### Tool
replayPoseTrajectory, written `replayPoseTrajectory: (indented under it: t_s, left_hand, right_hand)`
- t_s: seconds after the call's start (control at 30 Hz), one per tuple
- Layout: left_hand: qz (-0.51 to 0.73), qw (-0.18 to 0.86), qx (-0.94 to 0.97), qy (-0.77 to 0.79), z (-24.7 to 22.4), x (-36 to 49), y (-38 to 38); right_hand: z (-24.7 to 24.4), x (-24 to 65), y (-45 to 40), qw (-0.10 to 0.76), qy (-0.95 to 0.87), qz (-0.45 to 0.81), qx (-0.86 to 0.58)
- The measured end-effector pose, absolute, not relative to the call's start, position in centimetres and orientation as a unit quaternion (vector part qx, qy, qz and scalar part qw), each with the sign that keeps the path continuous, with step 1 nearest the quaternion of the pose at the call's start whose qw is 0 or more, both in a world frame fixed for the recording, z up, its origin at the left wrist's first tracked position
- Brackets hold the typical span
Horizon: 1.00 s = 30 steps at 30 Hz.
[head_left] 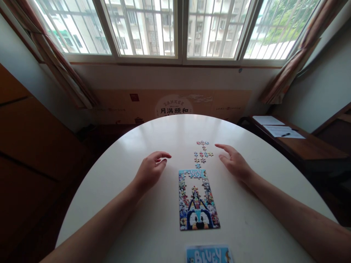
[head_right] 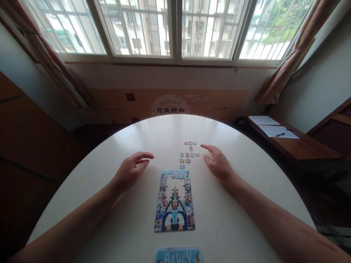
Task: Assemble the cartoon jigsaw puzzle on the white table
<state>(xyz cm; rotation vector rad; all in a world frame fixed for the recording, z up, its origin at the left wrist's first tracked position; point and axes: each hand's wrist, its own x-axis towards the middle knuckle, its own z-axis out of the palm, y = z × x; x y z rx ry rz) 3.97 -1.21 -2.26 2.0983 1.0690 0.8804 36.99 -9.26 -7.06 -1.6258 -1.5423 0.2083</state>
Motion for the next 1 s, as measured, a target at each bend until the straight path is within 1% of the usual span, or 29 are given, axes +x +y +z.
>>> replayPoseTrajectory:
  t_s: [0.13,0.4,0.57,0.77,0.9,1.0]
  left_hand:
    - [0.339,0.313,0.786,0.411,-2.4,4.0,-1.0]
    - [0.299,0.318,0.777,0.454,-2.7,4.3,-1.2]
    - [0.296,0.298,0.780,0.464,-3.0,4.4,-1.0]
    - [0.301,0.287,0.784,0.461,-3.1,4.4,-1.0]
    - [0.297,0.293,0.785,0.457,-3.1,4.4,-1.0]
    - [0.295,0.297,0.788,0.451,-3.2,4.3,-0.8]
  right_hand:
    - [-7.2,37.0,-9.0,0.382,-0.655,0.079,-0.647]
    - [-6.9,36.9,-8.8,0.348,-0.655,0.108,-0.662]
    - [-6.3,36.7,-8.6,0.357,-0.652,0.122,-0.657]
    - [-7.1,37.8,-7.0,0.385,-0.626,0.144,-0.663]
    - [-7.2,38.9,-4.6,0.370,-0.618,0.163,-0.674]
    - [-6.7,39.4,-2.6,0.340,-0.612,0.160,-0.696]
